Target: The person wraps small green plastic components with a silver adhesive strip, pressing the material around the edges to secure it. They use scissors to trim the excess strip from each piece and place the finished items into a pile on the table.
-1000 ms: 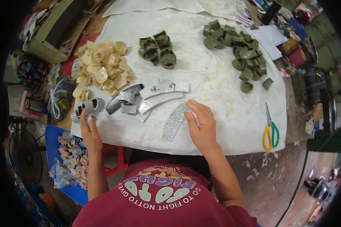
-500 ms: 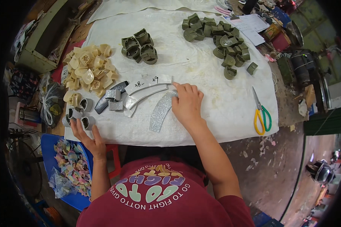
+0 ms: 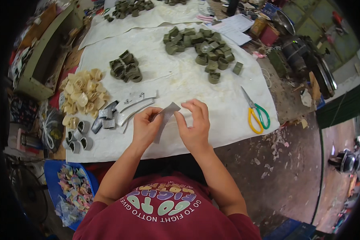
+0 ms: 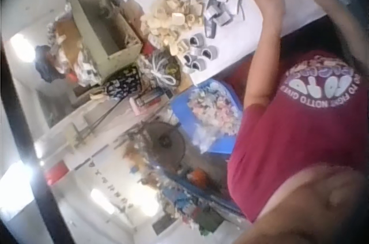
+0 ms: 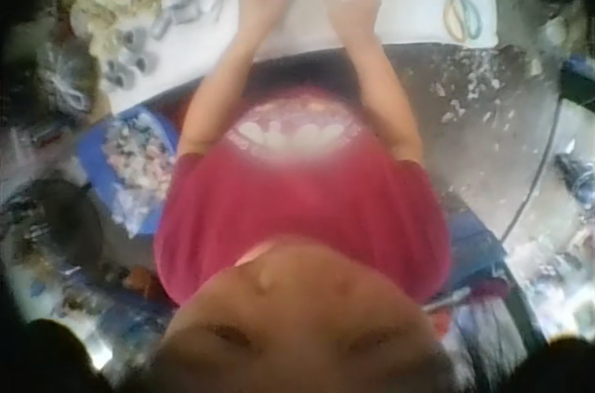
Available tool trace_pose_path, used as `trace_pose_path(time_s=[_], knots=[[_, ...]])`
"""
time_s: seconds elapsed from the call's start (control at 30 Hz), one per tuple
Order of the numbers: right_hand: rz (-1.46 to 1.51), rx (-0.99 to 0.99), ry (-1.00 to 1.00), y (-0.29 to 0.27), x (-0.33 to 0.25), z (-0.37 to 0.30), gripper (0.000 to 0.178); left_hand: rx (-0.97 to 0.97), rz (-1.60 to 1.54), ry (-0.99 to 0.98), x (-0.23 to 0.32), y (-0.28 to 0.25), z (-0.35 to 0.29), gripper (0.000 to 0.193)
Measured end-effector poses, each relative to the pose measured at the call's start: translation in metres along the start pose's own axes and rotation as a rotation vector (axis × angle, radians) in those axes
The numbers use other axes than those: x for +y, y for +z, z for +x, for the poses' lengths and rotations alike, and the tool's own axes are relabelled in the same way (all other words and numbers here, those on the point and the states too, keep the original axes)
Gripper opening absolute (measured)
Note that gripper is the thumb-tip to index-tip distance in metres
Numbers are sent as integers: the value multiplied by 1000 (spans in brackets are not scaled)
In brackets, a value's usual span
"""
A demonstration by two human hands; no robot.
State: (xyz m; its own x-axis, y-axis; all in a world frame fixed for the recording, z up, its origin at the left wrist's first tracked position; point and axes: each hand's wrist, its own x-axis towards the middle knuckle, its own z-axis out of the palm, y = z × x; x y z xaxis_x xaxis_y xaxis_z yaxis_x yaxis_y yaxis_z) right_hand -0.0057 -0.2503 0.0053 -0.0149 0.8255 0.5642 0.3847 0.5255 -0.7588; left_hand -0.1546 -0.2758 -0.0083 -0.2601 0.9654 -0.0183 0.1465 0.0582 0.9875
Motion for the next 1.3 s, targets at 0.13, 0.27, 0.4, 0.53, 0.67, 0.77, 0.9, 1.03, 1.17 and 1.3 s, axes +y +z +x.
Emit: trace_pose_path(time_s=[0.13, 0.27, 0.4, 0.53, 0.67, 0.77, 0.9, 1.03, 1.17, 1.3], knots=[[418, -156, 575, -29, 16, -1, 14, 0, 295, 479, 24, 39, -4, 17], [664, -182, 830, -56, 29, 9, 14, -66, 375, 513, 38, 71, -13, 22], [762, -329, 937, -90, 49, 13, 11, -94, 406, 663, 33, 95, -16, 26], [948, -341, 909, -112, 70, 7, 10, -142, 205, 562, 34, 115, -25, 25], [949, -383, 806, -123, 77, 5, 9, -258, -219, -64, 44, 119, -28, 15], [897, -388, 738, -121, 73, 6, 10, -255, -277, -199, 44, 116, -23, 13], [1011, -297, 648, -105, 74, 0, 9, -110, -265, -189, 37, 95, -14, 12], [1197, -89, 626, -110, 81, -3, 15, 147, 9, -6, 2, 42, 2, 13], [1210, 119, 607, -144, 73, 2, 29, 246, 264, 30, -22, -15, 5, 15], [774, 121, 464, -143, 60, 8, 33, 223, 714, 508, 24, -12, 2, 40]])
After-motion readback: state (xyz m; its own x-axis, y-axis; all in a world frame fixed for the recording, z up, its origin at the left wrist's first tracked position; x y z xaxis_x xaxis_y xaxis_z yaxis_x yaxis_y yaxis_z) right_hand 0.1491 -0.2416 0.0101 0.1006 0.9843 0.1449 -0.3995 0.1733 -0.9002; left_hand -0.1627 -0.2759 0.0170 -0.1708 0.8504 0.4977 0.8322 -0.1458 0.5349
